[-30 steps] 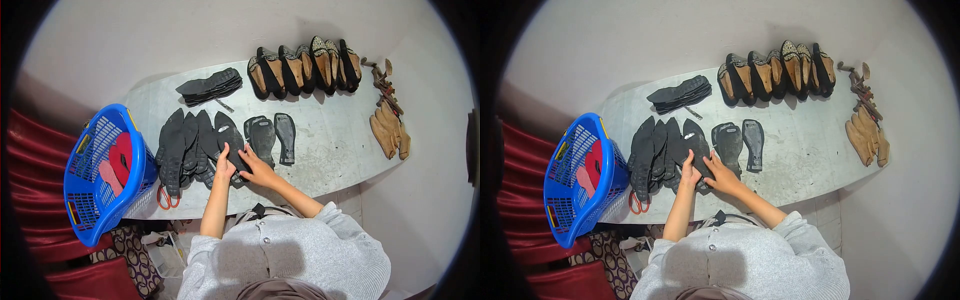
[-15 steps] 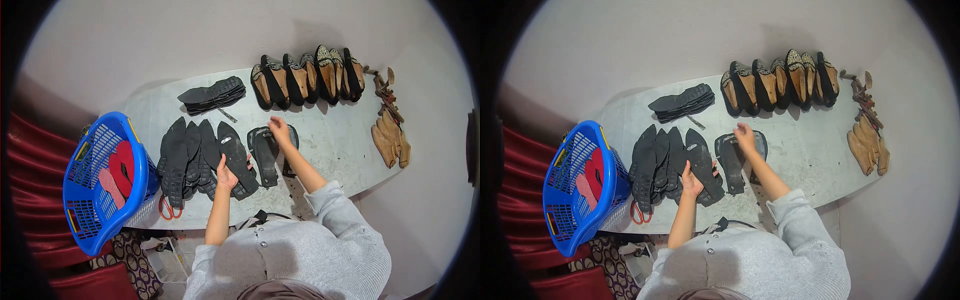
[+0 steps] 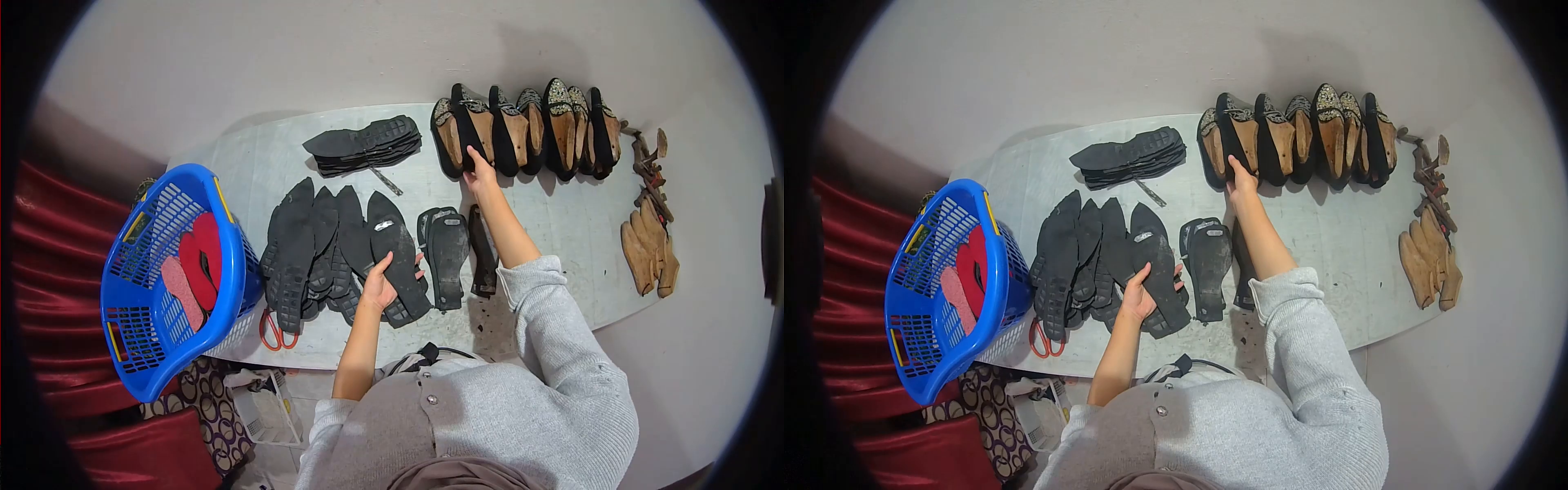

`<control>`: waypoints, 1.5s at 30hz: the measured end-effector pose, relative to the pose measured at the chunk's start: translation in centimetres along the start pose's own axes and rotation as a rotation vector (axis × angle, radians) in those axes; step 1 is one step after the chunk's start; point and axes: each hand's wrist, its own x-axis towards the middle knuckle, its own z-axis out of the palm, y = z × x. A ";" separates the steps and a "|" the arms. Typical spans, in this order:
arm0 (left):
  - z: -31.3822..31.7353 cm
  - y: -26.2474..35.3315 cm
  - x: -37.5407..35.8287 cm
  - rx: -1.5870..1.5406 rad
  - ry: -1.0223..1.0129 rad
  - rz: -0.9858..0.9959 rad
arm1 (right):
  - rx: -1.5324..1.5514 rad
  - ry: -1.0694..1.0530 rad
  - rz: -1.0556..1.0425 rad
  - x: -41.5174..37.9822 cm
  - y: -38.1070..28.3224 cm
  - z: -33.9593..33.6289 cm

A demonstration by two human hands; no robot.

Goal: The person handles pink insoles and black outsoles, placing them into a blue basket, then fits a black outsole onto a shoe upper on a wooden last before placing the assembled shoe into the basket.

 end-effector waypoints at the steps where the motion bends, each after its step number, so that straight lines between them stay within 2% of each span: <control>1: 0.0 0.0 0.1 -0.002 -0.008 -0.012 | 0.052 0.018 0.000 0.0 0.0 0.2; 3: -0.1 0.0 0.2 -0.023 -0.019 -0.027 | 0.119 0.009 0.001 0.2 -0.2 0.3; 5: -0.1 0.1 0.3 -0.040 -0.032 -0.033 | 0.090 0.077 0.086 0.8 -0.6 0.8; 6: 0.1 0.1 0.2 -0.012 -0.018 -0.023 | 0.210 -0.005 -0.054 0.2 -0.4 1.2; 7: 0.3 0.1 0.0 0.016 -0.003 -0.012 | 0.213 -0.008 -0.054 -0.1 -0.8 1.5; 9: 0.4 0.3 0.0 -0.010 -0.006 -0.013 | 0.006 0.068 -0.010 -1.1 -2.7 2.1; 11: 0.5 0.2 0.0 -0.037 -0.012 -0.018 | -0.013 0.034 -0.030 -2.1 -3.7 2.5; 14: 0.5 0.3 0.2 -0.010 -0.033 -0.006 | -0.022 -0.103 0.067 -1.9 -4.4 3.0; 17: 0.4 0.2 0.1 0.027 -0.044 0.014 | -0.105 -0.099 0.008 -0.5 -4.9 3.5; 20: 0.3 0.3 0.1 -0.001 -0.096 0.019 | -0.083 -0.064 -0.016 -2.6 -5.4 4.1; 26: 0.8 0.4 -0.2 -0.119 -0.170 0.041 | -0.155 -0.142 -0.255 -6.8 -5.9 0.6; 28: 0.5 0.4 -0.2 -0.099 -0.095 0.036 | -0.056 -0.381 -0.292 -7.5 -5.1 -2.4; 30: 0.9 0.5 -0.3 -0.114 -0.096 0.028 | -0.120 -0.521 -0.351 -11.2 -4.7 -5.1; 35: 1.2 0.5 -0.6 -0.122 -0.154 0.016 | -0.032 -0.501 -0.202 -20.0 0.6 -11.8; 38: 0.6 0.4 -0.8 -0.159 -0.088 0.074 | -0.082 -0.452 -0.145 -25.7 4.1 -13.6; 39: 0.3 0.4 -0.7 -0.159 -0.088 0.071 | -0.145 -0.456 -0.141 -26.3 5.6 -14.4; 41: -0.1 0.3 -0.4 -0.180 0.101 0.198 | -0.194 -0.511 -0.172 -27.7 8.1 -15.0; 45: 0.0 0.0 -0.5 -0.177 0.053 0.228 | -0.267 -0.503 -0.220 -29.5 10.8 -14.9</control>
